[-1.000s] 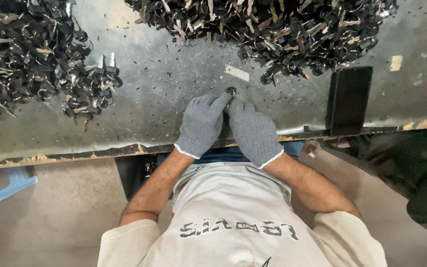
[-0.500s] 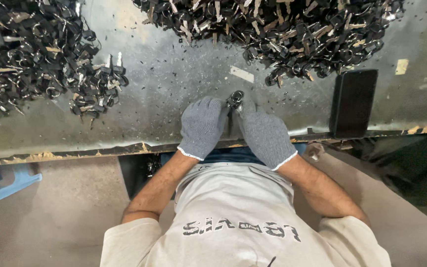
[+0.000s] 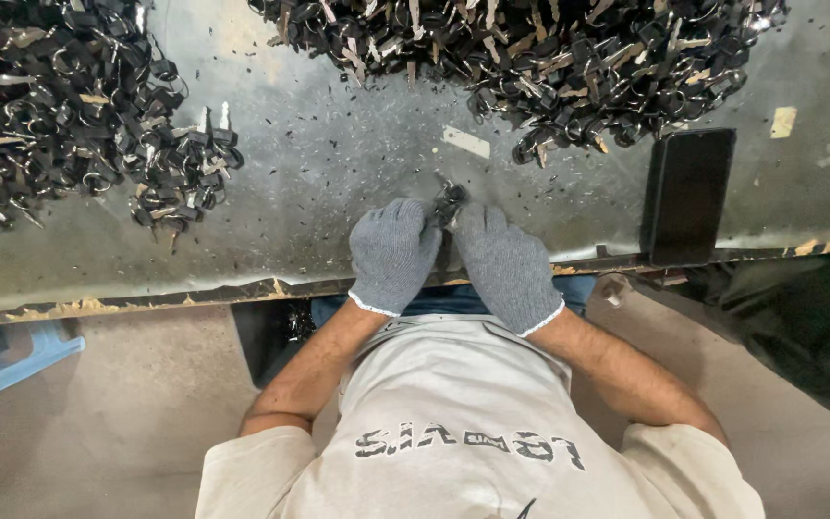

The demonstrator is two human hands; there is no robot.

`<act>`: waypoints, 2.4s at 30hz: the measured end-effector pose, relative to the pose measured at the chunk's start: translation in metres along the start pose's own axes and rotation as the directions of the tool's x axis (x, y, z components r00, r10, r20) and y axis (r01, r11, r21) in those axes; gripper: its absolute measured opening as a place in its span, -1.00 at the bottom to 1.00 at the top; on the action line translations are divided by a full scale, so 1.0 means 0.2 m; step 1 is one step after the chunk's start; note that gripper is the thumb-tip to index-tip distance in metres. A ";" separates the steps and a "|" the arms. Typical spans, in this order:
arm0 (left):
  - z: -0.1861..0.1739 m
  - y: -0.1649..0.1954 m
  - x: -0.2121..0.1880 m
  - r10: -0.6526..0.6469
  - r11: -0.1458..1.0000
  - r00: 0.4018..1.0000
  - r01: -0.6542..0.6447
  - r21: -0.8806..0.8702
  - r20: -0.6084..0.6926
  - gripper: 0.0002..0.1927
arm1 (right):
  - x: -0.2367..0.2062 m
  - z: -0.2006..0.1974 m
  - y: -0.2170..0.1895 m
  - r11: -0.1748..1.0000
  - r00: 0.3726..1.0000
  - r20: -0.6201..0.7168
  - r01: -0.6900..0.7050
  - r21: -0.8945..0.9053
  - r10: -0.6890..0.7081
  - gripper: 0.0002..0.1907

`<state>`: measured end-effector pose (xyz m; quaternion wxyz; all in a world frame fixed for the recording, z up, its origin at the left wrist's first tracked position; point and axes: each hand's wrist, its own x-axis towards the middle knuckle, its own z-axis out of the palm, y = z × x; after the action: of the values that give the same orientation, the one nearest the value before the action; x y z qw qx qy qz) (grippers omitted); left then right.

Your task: The person sits at a workbench covered with a large pile of small black metal parts and sorts through them. They pick up individual parts with both gloved hands, turn and check each piece, and set it back down on the bench, working through the pile one piece at a time.

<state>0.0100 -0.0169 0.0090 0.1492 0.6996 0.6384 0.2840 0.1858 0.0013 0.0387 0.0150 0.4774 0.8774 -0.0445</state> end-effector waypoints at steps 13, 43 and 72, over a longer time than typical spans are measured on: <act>-0.01 0.00 0.00 0.025 0.999 1.000 -0.025 -0.048 0.011 -0.84 | 0.14 -0.11 0.11 0.882 0.976 0.201 -0.020 0.470 -0.085 -0.61; -0.13 0.13 0.39 -0.015 0.999 0.999 0.014 -0.048 -0.030 -0.68 | 0.09 0.11 0.07 0.943 0.995 0.006 0.092 0.318 -0.099 -0.49; -0.09 -0.04 0.19 0.073 0.997 0.986 -0.072 -0.013 0.152 -0.77 | 0.16 0.02 0.10 0.859 0.999 0.020 -0.035 0.511 0.029 -0.41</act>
<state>-0.0060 0.0183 0.0257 0.1895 0.7416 0.5981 0.2373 0.1845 0.0379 0.0311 -0.1061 0.4787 0.8261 -0.2780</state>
